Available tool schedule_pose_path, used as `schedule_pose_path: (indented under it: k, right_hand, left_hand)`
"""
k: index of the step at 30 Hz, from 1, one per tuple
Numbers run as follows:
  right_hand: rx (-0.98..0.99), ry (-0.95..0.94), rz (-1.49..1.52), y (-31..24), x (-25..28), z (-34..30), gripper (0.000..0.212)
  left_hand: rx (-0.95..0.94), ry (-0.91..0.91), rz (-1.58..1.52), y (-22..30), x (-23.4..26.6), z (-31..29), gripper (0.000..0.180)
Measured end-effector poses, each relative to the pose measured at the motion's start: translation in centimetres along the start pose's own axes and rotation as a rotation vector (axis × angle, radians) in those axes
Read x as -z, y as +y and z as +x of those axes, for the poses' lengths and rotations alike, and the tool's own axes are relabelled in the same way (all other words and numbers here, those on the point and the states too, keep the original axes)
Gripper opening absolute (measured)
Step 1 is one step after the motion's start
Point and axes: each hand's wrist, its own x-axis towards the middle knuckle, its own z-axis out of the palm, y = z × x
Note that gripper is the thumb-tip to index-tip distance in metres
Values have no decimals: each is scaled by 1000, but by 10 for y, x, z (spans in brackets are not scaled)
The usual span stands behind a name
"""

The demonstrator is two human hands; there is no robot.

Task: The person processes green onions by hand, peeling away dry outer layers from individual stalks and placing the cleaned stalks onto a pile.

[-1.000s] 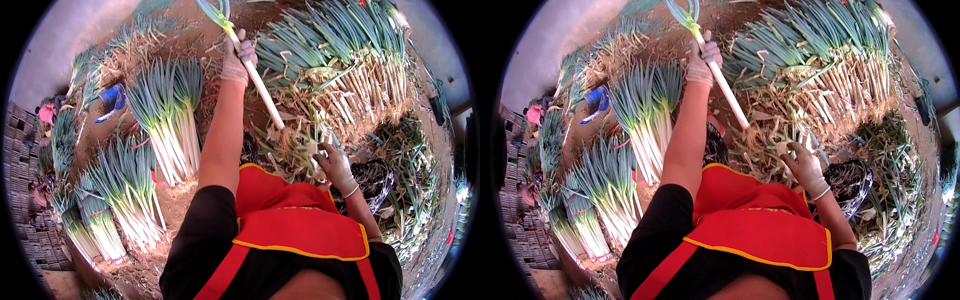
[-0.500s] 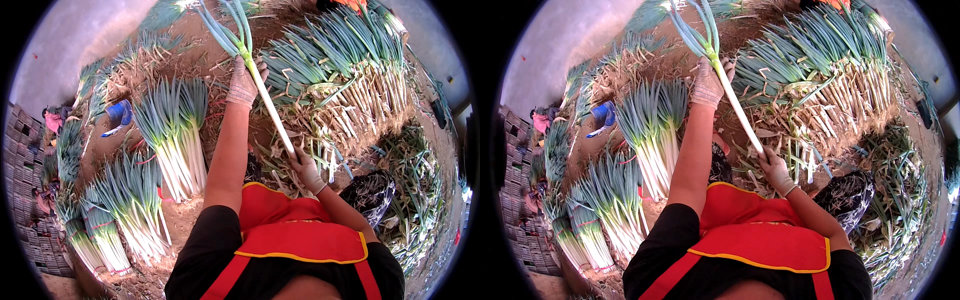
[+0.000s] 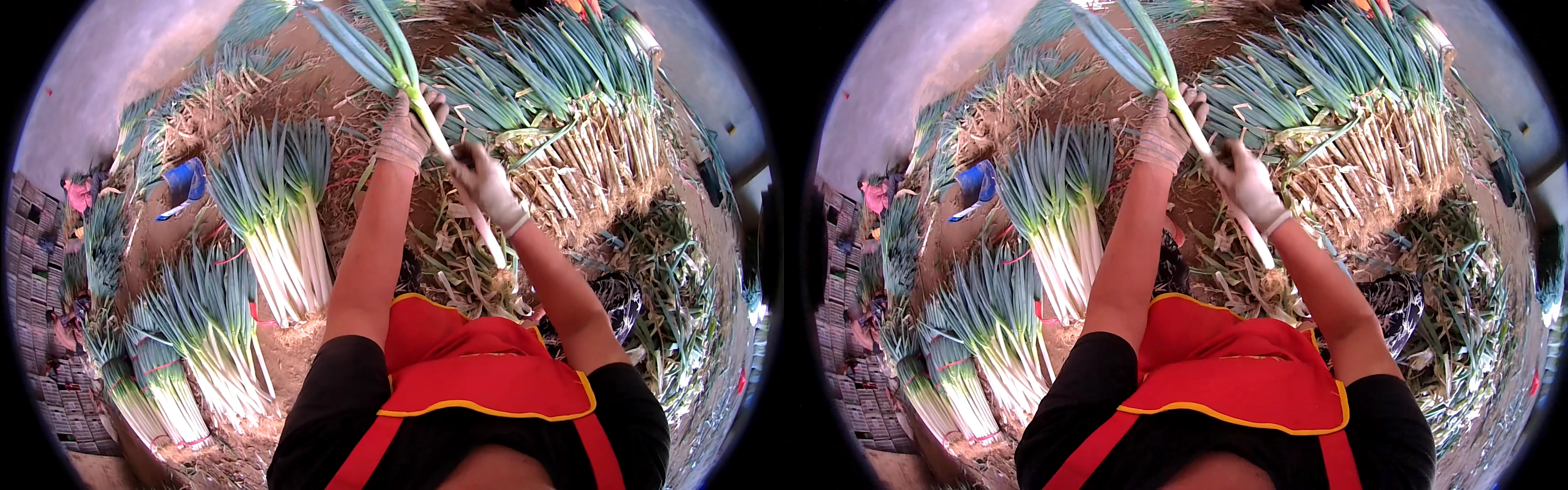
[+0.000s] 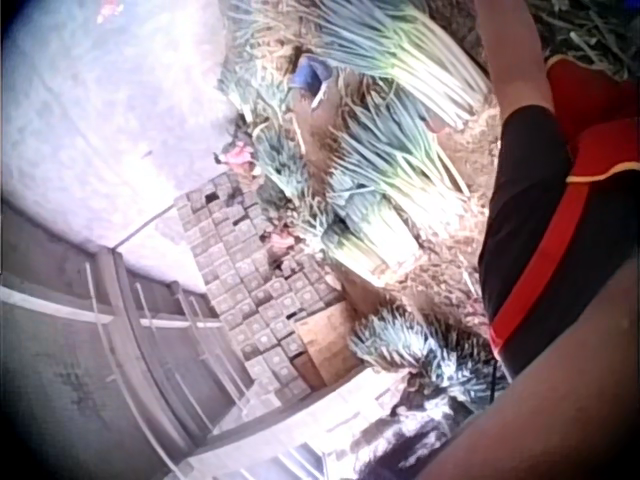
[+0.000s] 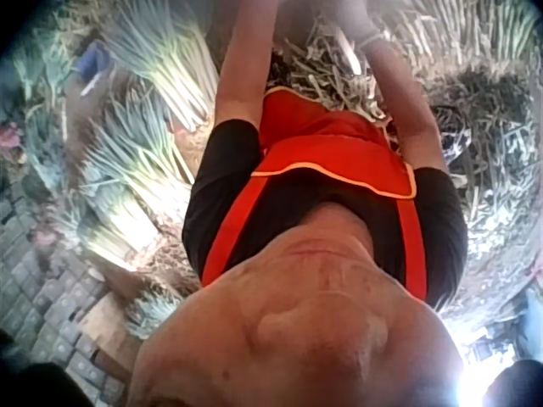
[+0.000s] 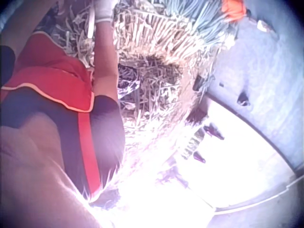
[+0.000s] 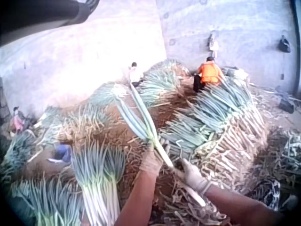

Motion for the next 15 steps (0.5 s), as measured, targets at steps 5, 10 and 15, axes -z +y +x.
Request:
schedule_pose_path:
  k: [5, 10, 15]
  right_hand:
    - [-355, -57, 367, 24, -19, -81, 35]
    - [-290, 81, 208, 8, -4, -88, 34]
    - [-195, 217, 206, 7, 29, -61, 28]
  left_hand:
    - [104, -91, -8, -8, 1, 2, 51]
    - [111, 134, 278, -12, -2, 6, 40]
    - [389, -8, 745, -53, -23, -21, 27]
